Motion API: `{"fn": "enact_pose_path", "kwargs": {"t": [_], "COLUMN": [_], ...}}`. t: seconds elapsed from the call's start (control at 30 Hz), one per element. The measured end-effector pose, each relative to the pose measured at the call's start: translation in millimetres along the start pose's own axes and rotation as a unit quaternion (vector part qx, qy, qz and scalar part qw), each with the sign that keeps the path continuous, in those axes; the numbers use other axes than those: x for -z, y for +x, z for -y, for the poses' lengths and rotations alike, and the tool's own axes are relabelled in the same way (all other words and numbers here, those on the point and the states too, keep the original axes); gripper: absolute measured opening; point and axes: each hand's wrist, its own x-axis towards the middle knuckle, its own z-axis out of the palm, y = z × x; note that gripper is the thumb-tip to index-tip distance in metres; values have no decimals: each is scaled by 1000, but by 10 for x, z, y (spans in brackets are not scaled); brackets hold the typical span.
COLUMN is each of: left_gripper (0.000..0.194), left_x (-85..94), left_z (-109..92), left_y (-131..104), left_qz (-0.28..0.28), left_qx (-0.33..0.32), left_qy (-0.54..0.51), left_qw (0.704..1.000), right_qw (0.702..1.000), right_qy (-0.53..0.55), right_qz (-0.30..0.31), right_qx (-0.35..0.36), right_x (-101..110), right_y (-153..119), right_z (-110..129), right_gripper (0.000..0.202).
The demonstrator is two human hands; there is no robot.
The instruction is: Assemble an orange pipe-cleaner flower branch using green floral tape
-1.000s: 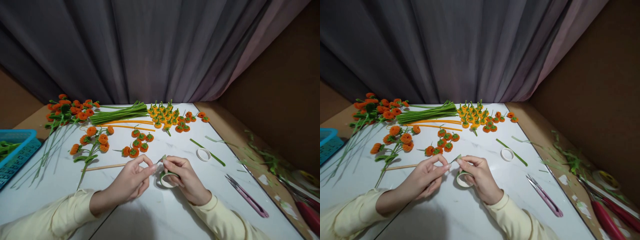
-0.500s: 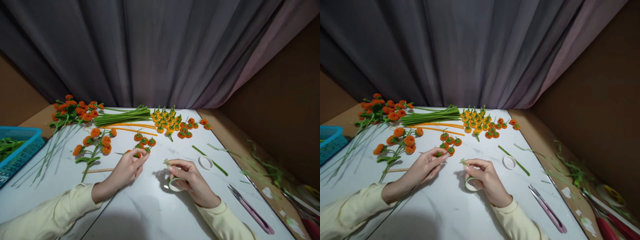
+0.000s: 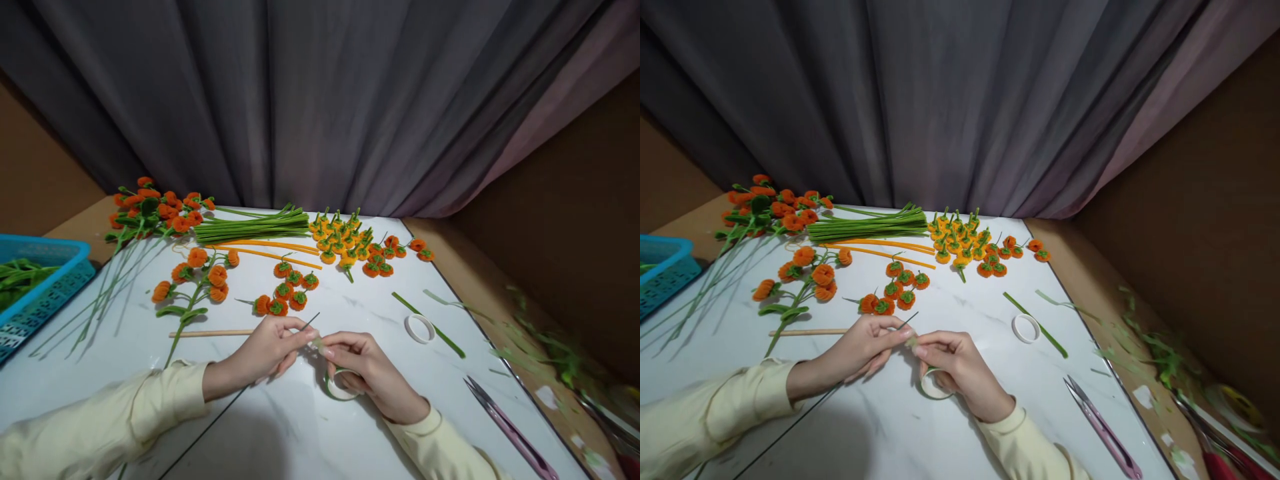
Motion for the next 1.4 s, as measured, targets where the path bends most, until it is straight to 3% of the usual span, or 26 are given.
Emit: {"fn": "enact_pose_path", "kwargs": {"t": [0.17,0.4,0.57,0.73,0.87,1.27,1.4], "left_gripper": [42,40,40,39,39,41,44], "left_x": [4,15,7,-18,-38,6,-7], "left_z": [25,62,113,65,-4,107,95], "left_y": [0,6,32,47,23,73,72], "left_qz": [39,-2,-46,-101,-103,-125,-130], "left_qx": [17,-23,-29,-34,-28,-45,-43], "left_qy": [13,0,-20,-58,-75,-83,-87], "left_qw": [999,1000,998,993,992,988,987], "right_qw": [999,992,997,992,981,955,939], "right_qy": [-38,-117,-74,-24,-35,-171,-186], "right_qz": [0,-34,-32,-108,-150,-73,-94], "right_qx": [17,28,19,53,114,232,275], "right_x": [-4,-103,-154,-166,-105,50,34], "right_y": [4,-16,-22,-30,-39,-119,-118], "right_z": [-13,18,14,-3,-34,-142,-170], "right_gripper": [32,43,45,41,33,47,53]}}
